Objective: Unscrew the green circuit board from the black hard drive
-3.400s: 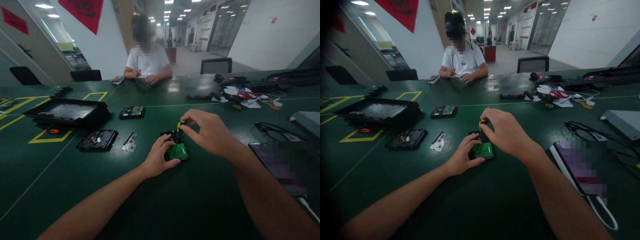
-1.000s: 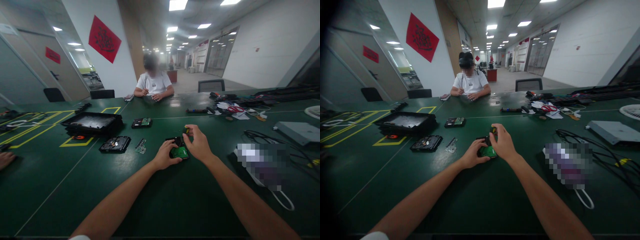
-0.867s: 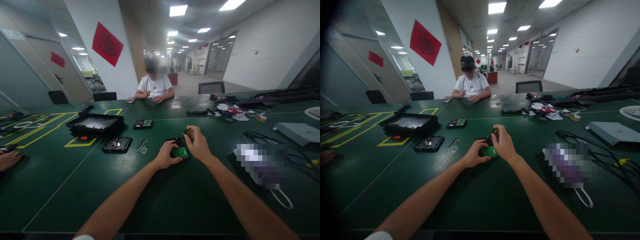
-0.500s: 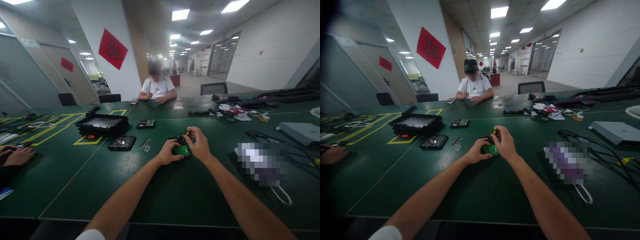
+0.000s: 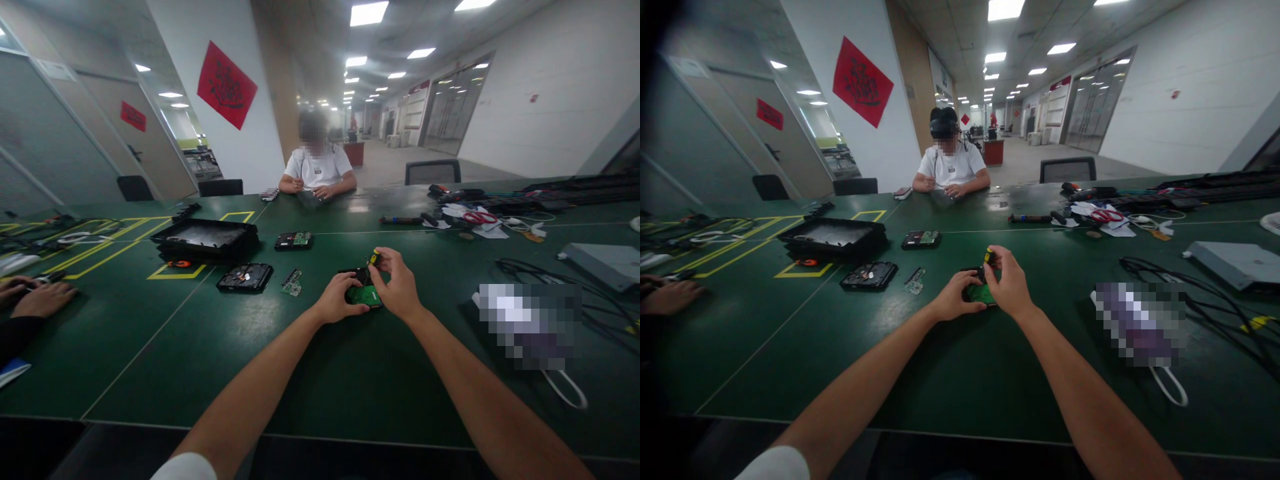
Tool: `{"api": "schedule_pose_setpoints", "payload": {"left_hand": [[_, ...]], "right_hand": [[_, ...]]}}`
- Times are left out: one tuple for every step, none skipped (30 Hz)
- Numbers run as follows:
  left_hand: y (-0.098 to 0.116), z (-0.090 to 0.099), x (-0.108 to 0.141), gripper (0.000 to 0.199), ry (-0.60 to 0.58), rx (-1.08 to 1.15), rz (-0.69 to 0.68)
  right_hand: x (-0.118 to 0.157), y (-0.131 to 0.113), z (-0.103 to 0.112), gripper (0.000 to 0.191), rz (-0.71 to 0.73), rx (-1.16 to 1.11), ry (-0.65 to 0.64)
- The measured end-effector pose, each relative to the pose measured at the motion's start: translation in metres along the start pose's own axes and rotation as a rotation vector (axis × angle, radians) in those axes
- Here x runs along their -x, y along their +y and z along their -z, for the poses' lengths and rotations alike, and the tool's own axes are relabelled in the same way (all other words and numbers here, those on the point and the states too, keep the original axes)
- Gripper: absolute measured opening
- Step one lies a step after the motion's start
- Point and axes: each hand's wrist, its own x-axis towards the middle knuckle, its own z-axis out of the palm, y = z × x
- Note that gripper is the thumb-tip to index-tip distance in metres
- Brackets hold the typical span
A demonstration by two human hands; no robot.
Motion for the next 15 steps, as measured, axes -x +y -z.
{"api": "schedule_pose_setpoints", "payload": {"left_hand": [[0.0000, 0.0000, 0.0000, 0.063, -0.002, 0.000, 0.004], [0.0000, -0.0001, -0.0001, 0.063, -0.003, -0.002, 0.008], [0.0002, -0.0002, -0.0001, 0.063, -0.003, -0.003, 0.013], [0.0004, -0.0002, -0.0001, 0.063, -0.002, -0.004, 0.015], [0.0008, -0.0002, -0.0002, 0.063, 0.000, -0.005, 0.015], [0.0013, -0.0001, -0.0002, 0.063, 0.002, -0.005, 0.016], [0.0020, 0.0002, -0.0003, 0.063, 0.002, -0.006, 0.018], [0.0028, 0.0006, -0.0004, 0.063, 0.000, -0.007, 0.022], [0.0036, 0.0010, -0.0005, 0.063, -0.002, -0.008, 0.027], [0.0044, 0.0016, -0.0007, 0.062, -0.005, -0.008, 0.031], [0.0052, 0.0021, -0.0009, 0.062, -0.008, -0.008, 0.034], [0.0057, 0.0025, -0.0011, 0.062, -0.011, -0.008, 0.034], [0.0061, 0.0029, -0.0013, 0.061, -0.012, -0.008, 0.031], [0.0062, 0.0031, -0.0014, 0.062, -0.014, -0.010, 0.028], [0.0061, 0.0031, -0.0014, 0.062, -0.016, -0.011, 0.025]], "right_hand": [[0.0000, 0.0001, 0.0000, 0.046, 0.003, -0.005, -0.001], [0.0000, 0.0002, 0.0001, 0.046, 0.005, -0.008, -0.002], [0.0001, 0.0002, 0.0001, 0.046, 0.007, -0.009, -0.004], [0.0003, 0.0002, 0.0002, 0.045, 0.007, -0.009, -0.006], [0.0005, 0.0001, 0.0003, 0.045, 0.007, -0.009, -0.008], [0.0008, -0.0002, 0.0003, 0.045, 0.007, -0.009, -0.007], [0.0012, -0.0004, 0.0004, 0.045, 0.006, -0.009, -0.006], [0.0016, -0.0007, 0.0005, 0.045, 0.006, -0.008, -0.002], [0.0021, -0.0009, 0.0006, 0.045, 0.006, -0.005, 0.002], [0.0026, -0.0012, 0.0007, 0.044, 0.005, -0.001, 0.008], [0.0031, -0.0015, 0.0009, 0.044, 0.005, 0.004, 0.014], [0.0036, -0.0018, 0.0011, 0.044, 0.006, 0.011, 0.020], [0.0041, -0.0021, 0.0013, 0.043, 0.009, 0.015, 0.024], [0.0045, -0.0024, 0.0015, 0.043, 0.013, 0.017, 0.028], [0.0049, -0.0027, 0.0017, 0.043, 0.018, 0.018, 0.029]]}}
